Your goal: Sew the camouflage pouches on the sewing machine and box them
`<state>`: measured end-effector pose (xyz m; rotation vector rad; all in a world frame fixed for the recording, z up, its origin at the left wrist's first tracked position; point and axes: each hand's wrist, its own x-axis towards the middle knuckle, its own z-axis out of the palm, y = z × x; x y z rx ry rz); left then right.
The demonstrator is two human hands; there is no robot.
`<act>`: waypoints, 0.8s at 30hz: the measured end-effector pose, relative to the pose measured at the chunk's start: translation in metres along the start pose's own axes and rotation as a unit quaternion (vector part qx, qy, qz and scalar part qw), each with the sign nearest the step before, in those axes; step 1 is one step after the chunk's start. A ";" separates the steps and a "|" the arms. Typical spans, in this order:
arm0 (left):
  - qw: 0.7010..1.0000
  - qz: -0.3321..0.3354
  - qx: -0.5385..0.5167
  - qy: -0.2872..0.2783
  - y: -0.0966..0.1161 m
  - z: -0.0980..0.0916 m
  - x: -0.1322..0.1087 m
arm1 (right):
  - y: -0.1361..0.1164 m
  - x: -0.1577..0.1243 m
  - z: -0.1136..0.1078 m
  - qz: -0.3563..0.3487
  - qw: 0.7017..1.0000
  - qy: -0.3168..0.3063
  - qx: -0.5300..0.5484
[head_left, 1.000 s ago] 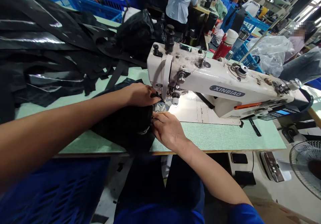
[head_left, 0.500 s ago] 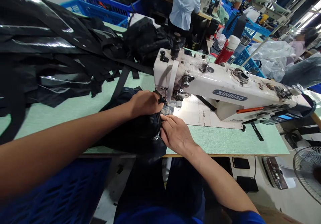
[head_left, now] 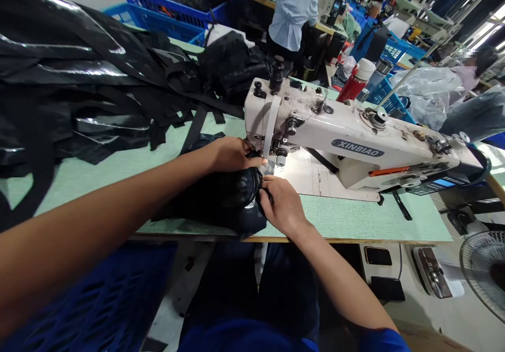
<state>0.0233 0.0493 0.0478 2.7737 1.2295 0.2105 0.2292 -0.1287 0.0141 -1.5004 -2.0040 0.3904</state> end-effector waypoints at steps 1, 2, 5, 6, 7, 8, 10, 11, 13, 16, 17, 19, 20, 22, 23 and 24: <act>1.000 -0.017 0.010 0.013 0.004 -0.005 -0.011 | 0.001 -0.002 -0.001 0.030 0.999 0.023 0.033; 0.999 -0.021 0.020 0.031 0.009 -0.009 -0.023 | 0.002 -0.005 -0.002 0.060 0.995 0.045 0.069; 0.991 0.119 0.000 0.064 0.024 -0.018 -0.055 | -0.004 -0.011 -0.004 0.124 0.969 0.086 0.193; 0.980 0.191 -0.023 0.051 0.027 -0.020 -0.061 | -0.008 -0.012 -0.005 0.139 0.956 0.088 0.244; 0.966 0.251 -0.046 0.032 0.029 -0.022 -0.063 | -0.013 -0.014 -0.005 0.156 0.937 0.085 0.300; 0.955 0.290 -0.066 0.012 0.029 -0.023 -0.063 | -0.018 -0.016 -0.006 0.176 0.913 0.081 0.359; 0.944 0.315 -0.095 -0.021 0.026 -0.028 -0.056 | -0.028 -0.019 -0.007 0.226 0.850 0.078 0.470; 0.942 0.316 -0.107 -0.033 0.024 -0.030 -0.051 | -0.032 -0.021 -0.008 0.256 0.813 0.081 0.517; 0.940 0.311 -0.128 -0.046 0.020 -0.036 -0.043 | -0.038 -0.022 -0.009 0.315 0.736 0.081 0.594; 0.946 0.283 -0.150 -0.054 0.019 -0.047 -0.039 | -0.043 -0.017 -0.010 0.381 0.629 0.053 0.675; 0.948 0.272 -0.152 -0.059 0.020 -0.050 -0.039 | -0.045 -0.014 -0.011 0.394 0.600 0.039 0.695; 0.952 0.259 -0.149 -0.070 0.021 -0.056 -0.040 | -0.051 -0.007 -0.012 0.408 0.549 0.005 0.730; 0.951 0.262 -0.145 -0.074 0.022 -0.058 -0.042 | -0.055 -0.005 -0.012 0.411 0.524 -0.011 0.746; 0.946 0.284 -0.131 -0.087 0.019 -0.059 -0.046 | -0.062 -0.003 -0.012 0.421 0.479 -0.034 0.770; 0.942 0.299 -0.124 -0.092 0.015 -0.059 -0.049 | -0.065 -0.004 -0.012 0.426 0.461 -0.036 0.778; 0.937 0.315 -0.119 -0.093 0.011 -0.057 -0.052 | -0.068 -0.006 -0.011 0.429 0.448 -0.034 0.784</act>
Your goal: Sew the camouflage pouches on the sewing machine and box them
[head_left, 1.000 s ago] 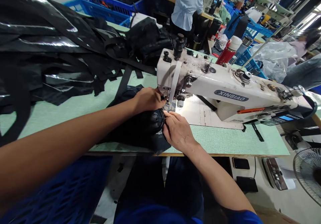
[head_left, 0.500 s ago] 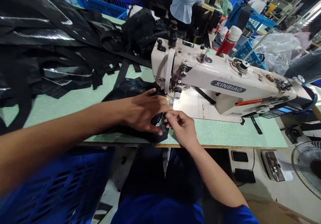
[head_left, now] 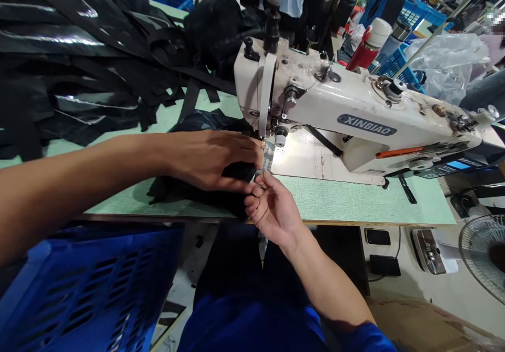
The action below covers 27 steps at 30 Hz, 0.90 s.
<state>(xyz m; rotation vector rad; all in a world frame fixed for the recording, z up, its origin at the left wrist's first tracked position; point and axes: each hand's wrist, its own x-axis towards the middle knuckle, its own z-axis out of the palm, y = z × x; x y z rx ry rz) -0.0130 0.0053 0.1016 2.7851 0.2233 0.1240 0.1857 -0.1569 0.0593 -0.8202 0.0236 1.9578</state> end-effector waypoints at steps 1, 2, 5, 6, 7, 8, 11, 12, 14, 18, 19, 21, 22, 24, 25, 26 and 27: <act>1.000 0.013 0.002 -0.003 -0.003 0.002 -0.006 | 0.002 -0.002 -0.001 0.002 1.000 0.000 0.011; 1.000 0.021 0.001 -0.004 -0.006 0.004 -0.012 | 0.005 -0.005 -0.003 0.000 1.000 -0.002 0.019; 1.000 0.025 0.001 0.004 -0.016 0.013 -0.026 | 0.011 -0.013 -0.013 -0.024 1.000 -0.016 -0.011; 1.000 0.021 0.010 0.004 -0.019 0.016 -0.028 | 0.013 -0.016 -0.017 -0.035 0.998 -0.019 -0.052; 1.000 0.014 0.023 0.002 -0.021 0.019 -0.028 | 0.015 -0.020 -0.022 -0.051 0.992 -0.016 -0.116; 0.999 0.007 0.041 0.001 -0.023 0.021 -0.027 | 0.018 -0.023 -0.027 -0.076 0.976 -0.006 -0.202; 0.997 -0.016 0.080 -0.015 -0.023 0.024 -0.021 | 0.022 -0.032 -0.042 -0.225 0.826 0.067 -0.513; 0.996 -0.019 0.085 -0.020 -0.022 0.026 -0.019 | 0.023 -0.034 -0.047 -0.283 0.749 0.090 -0.593; 0.996 -0.020 0.088 -0.019 -0.019 0.030 -0.017 | 0.022 -0.034 -0.054 -0.365 0.624 0.109 -0.682; 0.995 -0.042 0.077 0.037 -0.017 0.045 -0.023 | 0.015 -0.026 -0.058 -0.392 0.565 0.106 -0.718; 0.995 -0.047 0.070 0.048 -0.017 0.049 -0.025 | 0.013 -0.024 -0.057 -0.384 0.562 0.110 -0.724; 0.995 -0.051 0.057 0.061 -0.019 0.055 -0.028 | 0.011 -0.019 -0.052 -0.368 0.545 0.119 -0.744; 0.995 -0.053 0.052 0.064 -0.020 0.057 -0.029 | 0.010 -0.016 -0.050 -0.363 0.530 0.125 -0.757; 0.995 -0.057 0.049 0.070 -0.022 0.058 -0.030 | 0.011 -0.010 -0.044 -0.355 0.490 0.135 -0.785; 0.995 -0.060 0.050 0.069 -0.022 0.059 -0.029 | 0.012 -0.007 -0.042 -0.353 0.468 0.137 -0.799; 0.994 -0.063 0.054 0.067 -0.023 0.058 -0.029 | 0.013 -0.005 -0.040 -0.352 0.447 0.135 -0.811; 0.994 -0.066 0.061 0.065 -0.023 0.058 -0.029 | 0.015 -0.003 -0.039 -0.353 0.429 0.132 -0.821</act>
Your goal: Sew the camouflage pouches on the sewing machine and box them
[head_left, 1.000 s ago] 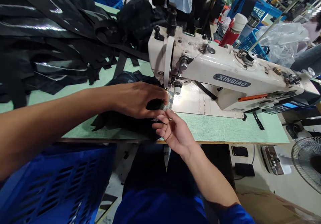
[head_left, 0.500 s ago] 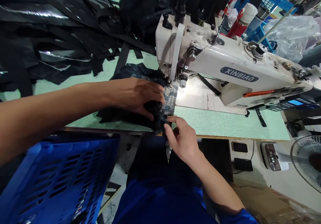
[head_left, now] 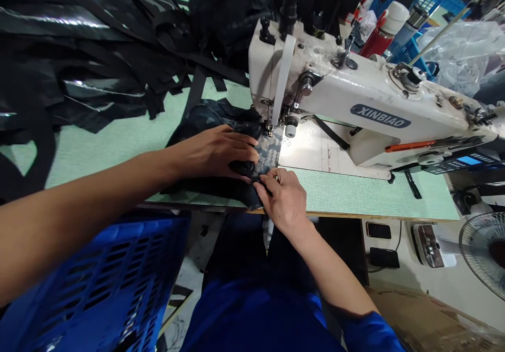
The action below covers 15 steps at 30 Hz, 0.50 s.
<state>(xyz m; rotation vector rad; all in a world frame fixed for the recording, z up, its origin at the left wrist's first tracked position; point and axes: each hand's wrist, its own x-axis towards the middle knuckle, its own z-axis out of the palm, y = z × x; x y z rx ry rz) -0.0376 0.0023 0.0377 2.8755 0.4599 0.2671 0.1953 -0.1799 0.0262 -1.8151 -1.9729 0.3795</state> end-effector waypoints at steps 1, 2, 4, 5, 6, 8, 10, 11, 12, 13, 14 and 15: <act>1.000 -0.001 0.008 -0.001 0.000 0.000 0.000 | -0.001 0.000 0.002 -0.011 1.000 0.000 -0.014; 1.000 0.000 0.013 0.000 0.000 0.000 0.001 | -0.002 -0.002 0.004 -0.024 0.999 0.002 -0.024; 1.000 -0.002 0.012 -0.004 0.000 0.001 0.002 | -0.002 -0.010 0.008 -0.050 0.998 0.010 -0.029; 1.000 -0.002 0.007 -0.006 -0.001 0.002 0.002 | -0.001 -0.015 0.009 -0.064 0.998 0.014 -0.027; 1.000 -0.002 0.003 -0.008 -0.002 0.003 0.002 | 0.000 -0.019 0.010 -0.077 0.997 0.018 -0.023; 1.000 0.000 0.002 -0.009 -0.002 0.003 0.002 | 0.004 -0.027 0.012 -0.099 0.995 0.027 -0.016; 1.000 0.007 0.005 -0.009 -0.002 0.002 0.003 | 0.006 -0.030 0.013 -0.112 0.993 0.035 -0.019; 1.000 0.009 0.009 -0.013 -0.002 0.001 0.003 | 0.007 -0.030 0.013 -0.115 0.992 0.036 -0.023; 1.000 0.010 0.014 -0.019 -0.001 0.000 0.004 | 0.008 -0.029 0.013 -0.117 0.992 0.036 -0.028; 0.999 0.010 0.021 -0.024 -0.001 -0.002 0.005 | 0.008 -0.027 0.012 -0.115 0.992 0.034 -0.031; 0.999 0.009 0.031 -0.030 -0.001 -0.003 0.007 | 0.009 -0.025 0.012 -0.111 0.993 0.031 -0.033; 0.999 0.006 0.041 -0.034 -0.001 -0.003 0.008 | 0.009 -0.023 0.011 -0.106 0.993 0.029 -0.034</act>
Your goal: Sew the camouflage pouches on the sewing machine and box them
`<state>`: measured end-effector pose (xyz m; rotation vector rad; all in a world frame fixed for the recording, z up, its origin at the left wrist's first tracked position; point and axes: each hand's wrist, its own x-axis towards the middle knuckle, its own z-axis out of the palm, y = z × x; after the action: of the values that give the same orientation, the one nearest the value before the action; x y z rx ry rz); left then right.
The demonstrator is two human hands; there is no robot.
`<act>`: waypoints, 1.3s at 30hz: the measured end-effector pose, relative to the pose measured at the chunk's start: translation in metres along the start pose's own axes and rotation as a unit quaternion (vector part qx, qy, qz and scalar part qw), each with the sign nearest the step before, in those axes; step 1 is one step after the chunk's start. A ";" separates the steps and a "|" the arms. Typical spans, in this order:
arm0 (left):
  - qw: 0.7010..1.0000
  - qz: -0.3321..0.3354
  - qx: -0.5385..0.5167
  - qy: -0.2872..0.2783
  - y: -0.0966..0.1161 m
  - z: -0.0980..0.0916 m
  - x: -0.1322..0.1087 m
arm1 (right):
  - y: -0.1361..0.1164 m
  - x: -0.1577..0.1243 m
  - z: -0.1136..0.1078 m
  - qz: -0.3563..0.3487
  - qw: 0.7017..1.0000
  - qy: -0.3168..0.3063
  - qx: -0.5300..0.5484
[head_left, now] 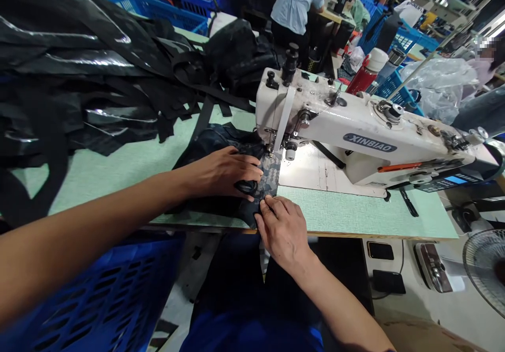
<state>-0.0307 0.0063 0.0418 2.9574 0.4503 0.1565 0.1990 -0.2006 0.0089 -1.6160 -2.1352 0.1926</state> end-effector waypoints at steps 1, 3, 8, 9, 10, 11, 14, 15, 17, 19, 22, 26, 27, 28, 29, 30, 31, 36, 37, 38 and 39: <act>1.000 -0.003 0.009 -0.002 0.000 0.000 0.002 | 0.001 0.002 0.000 0.004 1.000 -0.001 -0.001; 1.000 -0.013 0.017 -0.006 -0.001 0.000 0.005 | 0.003 0.004 -0.001 0.007 1.000 0.000 -0.001; 1.000 -0.027 0.008 -0.002 -0.005 0.002 0.009 | 0.005 0.002 -0.002 0.001 1.000 -0.008 0.018; 1.000 -0.025 0.005 0.000 -0.006 0.001 0.009 | 0.005 0.002 -0.002 0.002 1.000 -0.011 0.018; 1.000 -0.023 0.003 0.001 -0.007 0.000 0.010 | 0.005 0.003 -0.003 0.003 1.000 -0.013 0.017; 1.000 -0.023 0.002 0.002 -0.008 -0.001 0.011 | 0.006 0.004 -0.003 0.005 1.000 -0.013 0.014; 1.000 -0.030 0.000 0.000 -0.012 -0.005 0.015 | 0.008 0.010 -0.006 0.007 1.000 -0.014 0.009; 0.999 -0.033 0.000 -0.002 -0.014 -0.006 0.017 | 0.009 0.013 -0.006 0.005 1.000 -0.015 0.008; 0.999 -0.036 -0.002 -0.007 -0.019 -0.007 0.023 | 0.011 0.018 -0.007 -0.001 1.000 -0.016 0.003; 0.999 -0.039 -0.012 -0.010 -0.026 -0.006 0.029 | 0.014 0.023 -0.008 -0.002 1.000 -0.014 -0.006; 0.999 -0.038 -0.037 -0.008 -0.035 -0.007 0.036 | 0.019 0.031 -0.008 -0.004 1.000 -0.015 -0.018; 0.999 -0.023 -0.029 -0.017 -0.039 -0.015 0.041 | 0.025 0.041 -0.006 -0.006 0.999 -0.024 -0.031; 0.999 -0.022 -0.020 -0.021 -0.040 -0.016 0.042 | 0.027 0.044 -0.006 -0.005 0.999 -0.026 -0.034; 0.999 -0.023 -0.012 -0.021 -0.041 -0.017 0.042 | 0.028 0.048 -0.006 -0.003 0.999 -0.028 -0.036; 0.999 -0.026 -0.007 -0.016 -0.042 -0.017 0.043 | 0.029 0.051 -0.006 -0.001 0.999 -0.031 -0.038; 1.000 -0.029 -0.006 -0.006 -0.044 -0.017 0.044 | 0.030 0.054 -0.007 0.001 0.999 -0.034 -0.041; 1.000 -0.030 -0.007 0.007 -0.046 -0.016 0.045 | 0.031 0.057 -0.007 0.003 0.998 -0.037 -0.045; 0.998 -0.035 -0.030 0.039 -0.057 -0.015 0.051 | 0.037 0.069 -0.006 0.008 0.997 -0.048 -0.062; 0.998 -0.039 -0.030 0.035 -0.059 -0.016 0.052 | 0.037 0.072 -0.006 0.009 0.997 -0.048 -0.064; 0.998 -0.042 -0.027 0.027 -0.060 -0.018 0.053 | 0.038 0.074 -0.007 0.010 0.997 -0.048 -0.067; 0.999 -0.045 -0.021 0.020 -0.062 -0.021 0.055 | 0.039 0.077 -0.007 0.011 0.996 -0.047 -0.070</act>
<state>0.0009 0.0836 0.0567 2.8913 0.5759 0.2120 0.2200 -0.1178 0.0211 -1.7410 -2.2472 0.1325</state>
